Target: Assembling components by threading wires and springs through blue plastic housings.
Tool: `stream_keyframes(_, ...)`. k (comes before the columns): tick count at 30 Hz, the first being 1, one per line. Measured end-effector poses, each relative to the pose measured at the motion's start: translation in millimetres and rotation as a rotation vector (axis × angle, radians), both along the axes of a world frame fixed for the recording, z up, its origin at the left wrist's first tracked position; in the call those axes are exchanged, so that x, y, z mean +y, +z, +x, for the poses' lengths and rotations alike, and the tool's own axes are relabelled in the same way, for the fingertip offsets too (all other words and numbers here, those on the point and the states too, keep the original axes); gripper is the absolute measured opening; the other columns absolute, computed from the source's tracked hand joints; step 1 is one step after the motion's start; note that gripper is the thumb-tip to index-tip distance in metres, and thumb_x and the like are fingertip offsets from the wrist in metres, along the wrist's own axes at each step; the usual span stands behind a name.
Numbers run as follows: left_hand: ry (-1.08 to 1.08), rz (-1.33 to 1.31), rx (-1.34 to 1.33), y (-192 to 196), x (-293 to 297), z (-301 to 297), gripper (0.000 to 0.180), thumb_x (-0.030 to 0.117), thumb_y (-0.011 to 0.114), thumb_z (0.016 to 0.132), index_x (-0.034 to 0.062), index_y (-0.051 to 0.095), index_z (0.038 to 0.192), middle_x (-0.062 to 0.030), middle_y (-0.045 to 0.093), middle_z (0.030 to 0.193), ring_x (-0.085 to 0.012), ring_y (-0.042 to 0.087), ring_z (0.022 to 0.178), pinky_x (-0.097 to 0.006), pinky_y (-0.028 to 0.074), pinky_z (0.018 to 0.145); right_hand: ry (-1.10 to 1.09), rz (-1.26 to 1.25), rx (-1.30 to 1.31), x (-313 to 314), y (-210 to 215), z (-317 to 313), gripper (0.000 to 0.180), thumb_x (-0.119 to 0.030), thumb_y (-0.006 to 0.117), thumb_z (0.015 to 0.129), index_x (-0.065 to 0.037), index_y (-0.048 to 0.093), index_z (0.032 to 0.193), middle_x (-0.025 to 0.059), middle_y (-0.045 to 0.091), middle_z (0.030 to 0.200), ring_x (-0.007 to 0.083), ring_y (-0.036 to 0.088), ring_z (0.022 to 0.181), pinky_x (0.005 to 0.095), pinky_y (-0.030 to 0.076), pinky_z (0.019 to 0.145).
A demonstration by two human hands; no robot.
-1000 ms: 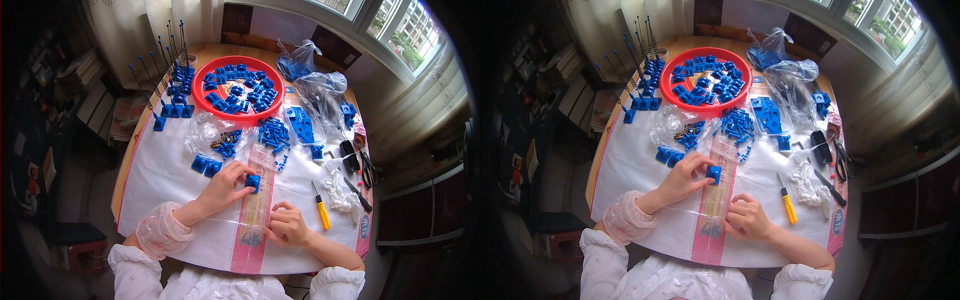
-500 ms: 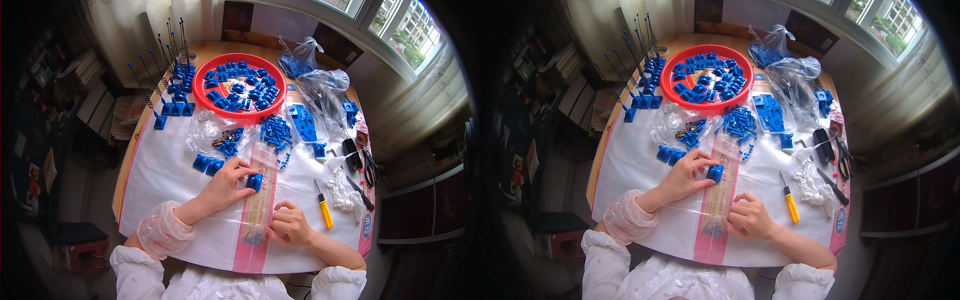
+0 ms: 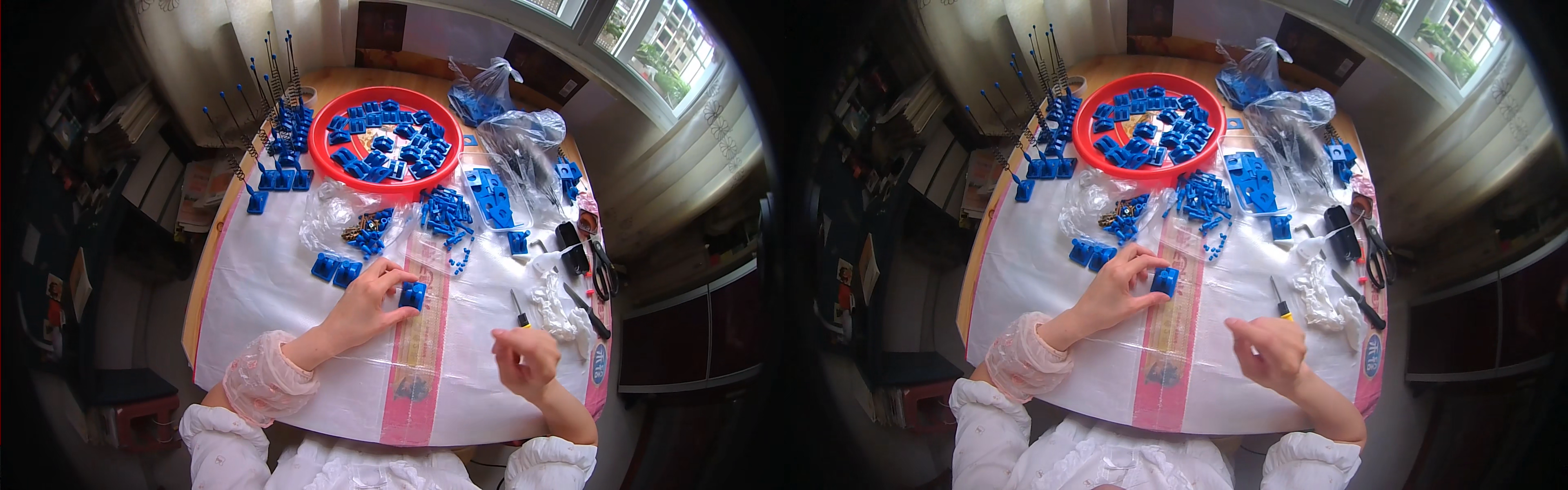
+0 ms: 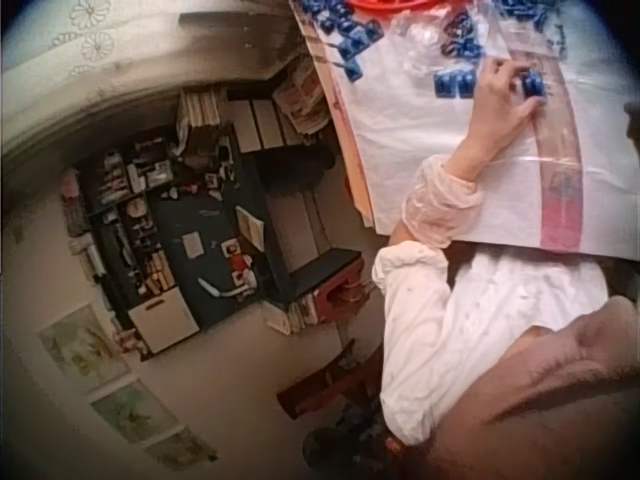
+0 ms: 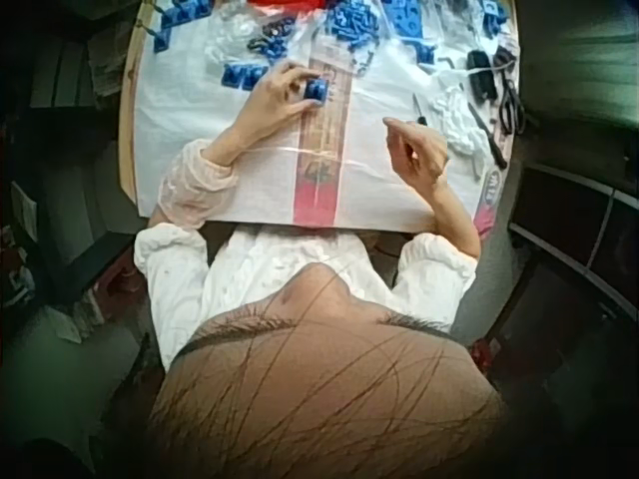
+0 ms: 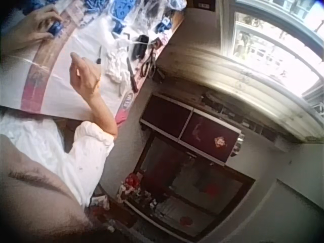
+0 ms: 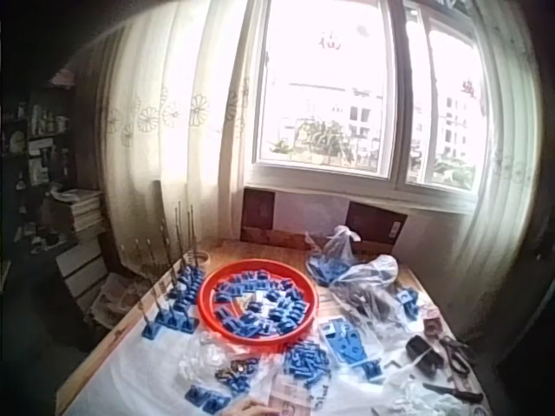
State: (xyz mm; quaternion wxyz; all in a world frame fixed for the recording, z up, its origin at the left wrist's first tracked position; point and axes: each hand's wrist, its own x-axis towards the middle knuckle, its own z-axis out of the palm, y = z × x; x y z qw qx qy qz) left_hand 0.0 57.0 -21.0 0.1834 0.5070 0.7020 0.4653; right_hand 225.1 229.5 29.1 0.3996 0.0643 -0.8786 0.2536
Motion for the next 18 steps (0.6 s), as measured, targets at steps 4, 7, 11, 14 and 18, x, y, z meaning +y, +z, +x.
stream_keyframes(4,0.005,0.006,0.029,-3.6,0.0,-0.1,0.045,0.013,0.086,0.078,0.0086,0.069,0.120,-0.0074,0.059,0.111,-0.0168,0.060,0.087,-0.028,0.052,0.077,-0.204,-0.147,0.031,6.6,15.8,3.9,0.033,0.018,0.065,0.079,-0.001,0.069,0.107,0.0027,0.062,0.065,0.0085,0.055,0.051,0.0222,0.041,0.049)
stream_keyframes(7,0.013,0.004,0.039,-4.0,-1.2,0.1,0.044,0.013,0.086,0.079,0.0086,0.069,0.119,-0.0079,0.059,0.112,-0.0171,0.060,0.087,-0.029,0.053,0.077,-0.326,-0.251,-0.042,21.7,27.7,11.6,0.032,0.016,0.065,0.084,-0.001,0.068,0.110,0.0059,0.066,0.082,0.0069,0.060,0.062,0.0194,0.044,0.056)
stream_keyframes(11,0.014,-0.002,0.041,-2.0,-1.1,1.2,0.043,0.013,0.086,0.079,0.0082,0.070,0.118,-0.0081,0.059,0.112,-0.0176,0.061,0.087,-0.029,0.053,0.076,-0.432,-0.381,0.018,57.1,39.6,27.8,0.024,0.012,0.065,0.090,0.000,0.066,0.110,0.0039,0.064,0.100,0.0031,0.057,0.073,0.0175,0.043,0.060)
stream_keyframes(14,0.014,0.007,0.037,-1.1,0.2,2.5,0.042,0.013,0.086,0.079,0.0077,0.070,0.117,-0.0081,0.059,0.111,-0.0179,0.062,0.087,-0.029,0.053,0.076,-0.547,-0.665,0.041,81.8,49.9,39.7,0.012,0.003,0.063,0.097,-0.001,0.066,0.108,0.0003,0.063,0.089,-0.0012,0.049,0.062,0.0164,0.032,0.049)
stream_keyframes(18,0.009,0.008,0.030,0.6,2.2,1.9,0.041,0.012,0.086,0.078,0.0070,0.071,0.116,-0.0081,0.060,0.111,-0.0180,0.062,0.086,-0.030,0.053,0.076,-0.535,-0.730,0.024,98.6,61.6,56.2,0.007,-0.005,0.065,0.100,-0.001,0.067,0.106,-0.0013,0.062,0.076,-0.0027,0.041,0.051,0.0179,0.027,0.045)
